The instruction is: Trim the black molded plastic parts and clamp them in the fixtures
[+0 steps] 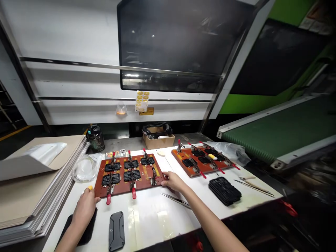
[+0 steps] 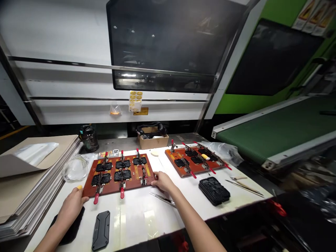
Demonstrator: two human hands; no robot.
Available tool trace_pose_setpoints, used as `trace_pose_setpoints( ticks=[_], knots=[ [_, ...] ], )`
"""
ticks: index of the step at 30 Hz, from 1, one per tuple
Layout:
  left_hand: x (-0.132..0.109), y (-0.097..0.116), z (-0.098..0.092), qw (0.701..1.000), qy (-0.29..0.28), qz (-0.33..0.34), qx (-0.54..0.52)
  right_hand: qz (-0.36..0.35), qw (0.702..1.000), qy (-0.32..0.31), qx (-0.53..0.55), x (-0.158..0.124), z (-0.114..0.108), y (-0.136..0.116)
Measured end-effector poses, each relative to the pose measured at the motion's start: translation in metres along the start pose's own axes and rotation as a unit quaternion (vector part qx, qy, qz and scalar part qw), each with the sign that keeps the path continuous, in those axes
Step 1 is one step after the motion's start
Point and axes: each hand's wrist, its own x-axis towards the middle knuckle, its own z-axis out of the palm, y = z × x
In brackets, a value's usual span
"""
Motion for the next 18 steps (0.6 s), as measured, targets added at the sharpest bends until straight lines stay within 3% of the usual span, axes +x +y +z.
trace_pose_setpoints(
  ticks=[12, 16, 18],
  knots=[
    [0.006, 0.001, -0.002, 1.0, 0.004, -0.008, 0.013, 0.029, 0.999, 0.004, 0.019, -0.012, -0.004, -0.02],
    [-0.004, -0.002, -0.007, 1.0, 0.006, -0.003, 0.013, 0.038, 0.997, 0.032, 0.065, -0.024, -0.023, -0.032],
    [-0.021, -0.002, -0.011, 0.999, 0.05, -0.003, -0.005, 0.029, 0.994, 0.056, 0.091, -0.039, -0.036, -0.04]
  ],
)
